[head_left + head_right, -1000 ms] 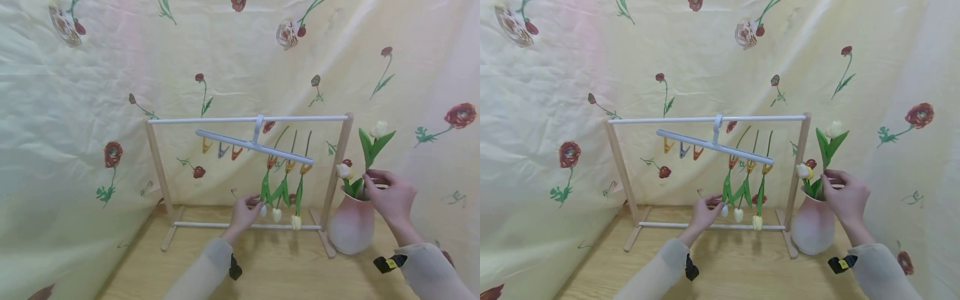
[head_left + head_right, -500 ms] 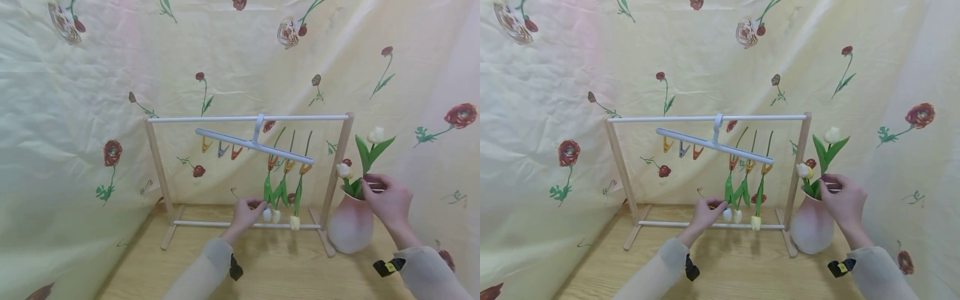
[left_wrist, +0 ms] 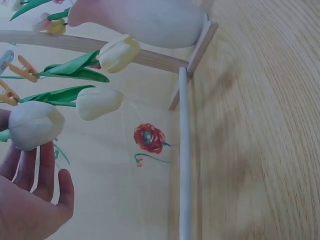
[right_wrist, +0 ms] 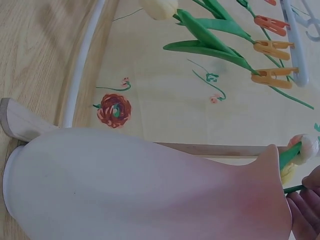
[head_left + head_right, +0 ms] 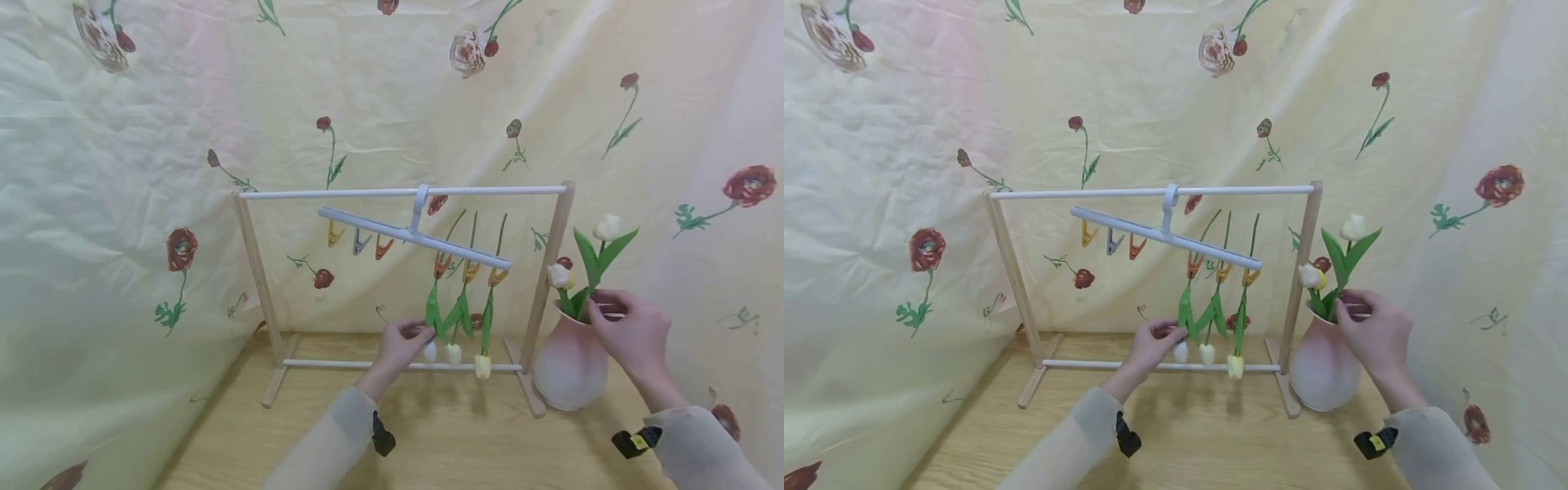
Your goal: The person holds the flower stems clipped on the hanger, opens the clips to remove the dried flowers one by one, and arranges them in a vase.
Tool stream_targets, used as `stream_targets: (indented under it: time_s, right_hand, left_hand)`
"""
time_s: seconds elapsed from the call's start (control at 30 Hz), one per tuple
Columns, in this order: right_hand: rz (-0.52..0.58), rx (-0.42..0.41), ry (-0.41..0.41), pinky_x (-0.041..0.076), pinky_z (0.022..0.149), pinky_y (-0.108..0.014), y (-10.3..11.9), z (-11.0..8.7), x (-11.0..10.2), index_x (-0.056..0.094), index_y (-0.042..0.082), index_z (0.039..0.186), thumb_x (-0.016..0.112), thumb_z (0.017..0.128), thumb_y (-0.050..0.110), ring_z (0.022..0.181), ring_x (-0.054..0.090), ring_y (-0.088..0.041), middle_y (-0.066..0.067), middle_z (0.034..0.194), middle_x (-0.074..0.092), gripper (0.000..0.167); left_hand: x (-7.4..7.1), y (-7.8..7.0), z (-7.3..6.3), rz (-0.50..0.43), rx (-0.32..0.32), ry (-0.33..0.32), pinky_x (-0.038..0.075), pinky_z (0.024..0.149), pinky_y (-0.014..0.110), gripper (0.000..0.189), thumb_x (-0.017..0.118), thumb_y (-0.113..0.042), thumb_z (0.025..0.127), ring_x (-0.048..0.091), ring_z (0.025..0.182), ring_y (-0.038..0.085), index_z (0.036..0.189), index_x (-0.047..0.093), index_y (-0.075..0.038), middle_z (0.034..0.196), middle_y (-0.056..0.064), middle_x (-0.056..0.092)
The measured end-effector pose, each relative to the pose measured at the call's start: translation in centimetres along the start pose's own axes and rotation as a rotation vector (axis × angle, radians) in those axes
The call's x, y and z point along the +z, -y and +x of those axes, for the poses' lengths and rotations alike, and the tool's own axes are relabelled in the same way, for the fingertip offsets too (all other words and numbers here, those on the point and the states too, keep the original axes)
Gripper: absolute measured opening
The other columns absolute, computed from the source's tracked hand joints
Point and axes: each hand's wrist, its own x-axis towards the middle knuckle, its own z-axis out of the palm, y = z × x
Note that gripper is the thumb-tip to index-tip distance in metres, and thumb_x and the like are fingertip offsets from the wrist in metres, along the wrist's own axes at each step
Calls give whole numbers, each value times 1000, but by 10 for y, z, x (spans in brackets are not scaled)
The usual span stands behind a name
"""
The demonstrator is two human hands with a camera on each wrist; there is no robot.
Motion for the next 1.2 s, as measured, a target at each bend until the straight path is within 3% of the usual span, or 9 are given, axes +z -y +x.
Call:
stream_targets:
  time_s: [0.27, 0.5, 0.77, 0.83, 0.93, 1.0, 1.07, 1.17, 1.2]
  right_hand:
    - [9, -58, -29, 40, 64, 5, 0, -2, 2, 78, -7, 108, 78, 88, 8, 73, 43, 39, -32, 93, 77, 25]
    - [16, -39, -64, 39, 65, 6, -2, -6, -1, 78, -7, 103, 81, 86, 8, 74, 45, 37, -32, 93, 77, 23]
    - [48, 55, -154, 40, 82, 7, 0, -6, -9, 67, 0, 139, 88, 84, 15, 93, 47, 32, -29, 122, 75, 61]
    - [26, 41, -180, 38, 88, 6, 2, -4, -12, 66, 4, 142, 90, 84, 18, 98, 46, 33, -26, 126, 74, 65]
    - [-8, -45, -220, 31, 95, 6, 5, 0, -15, 67, 6, 141, 90, 81, 18, 102, 41, 37, -26, 128, 74, 65]
    - [-34, -149, -246, 28, 95, 5, 7, 3, -15, 69, 5, 138, 87, 81, 20, 107, 61, 22, -27, 126, 74, 62]
    - [-40, -255, -272, 26, 95, 4, 12, 6, -13, 72, 5, 134, 84, 80, 24, 106, 75, -8, -29, 122, 75, 59]
    - [-32, -405, -298, 27, 98, 4, 22, 9, -8, 74, 0, 128, 76, 83, 35, 96, 70, -51, -30, 116, 76, 57]
    - [-27, -440, -299, 27, 99, 4, 26, 10, -6, 75, -1, 126, 73, 85, 39, 97, 69, -52, -30, 114, 76, 57]
  left_hand:
    - [-2, -1, 0, 6, -20, 7, 59, 83, 25, 33, 73, -32, 101, 70, 89, 11, 120, 76, -5, 104, 8, 79]
    - [-2, -2, 1, 12, 1, 21, 61, 83, 26, 32, 72, -31, 102, 73, 89, 12, 119, 76, -4, 108, 17, 80]
    - [-2, -3, 0, 19, 20, 47, 62, 86, 27, 31, 72, -29, 103, 76, 92, 15, 119, 75, -3, 107, 16, 80]
    - [-2, -3, -1, 23, 29, 50, 62, 86, 27, 31, 73, -29, 102, 76, 91, 14, 118, 76, -2, 105, 14, 80]
    - [-2, -4, -2, 28, 41, 53, 62, 84, 26, 29, 73, -28, 102, 75, 90, 13, 116, 76, -2, 103, 13, 80]
    - [-2, -4, -2, 31, 42, 55, 61, 82, 25, 29, 73, -28, 102, 74, 88, 12, 116, 76, -2, 103, 13, 80]
    - [-1, -4, -3, 35, 39, 56, 60, 81, 25, 29, 73, -28, 102, 73, 88, 11, 115, 76, -3, 103, 12, 81]
    - [0, -3, -2, 40, 32, 55, 59, 81, 24, 29, 74, -30, 101, 71, 87, 11, 114, 77, -5, 103, 11, 81]
    - [0, -3, -2, 41, 31, 55, 59, 81, 24, 29, 74, -30, 101, 71, 87, 10, 114, 77, -5, 103, 10, 81]
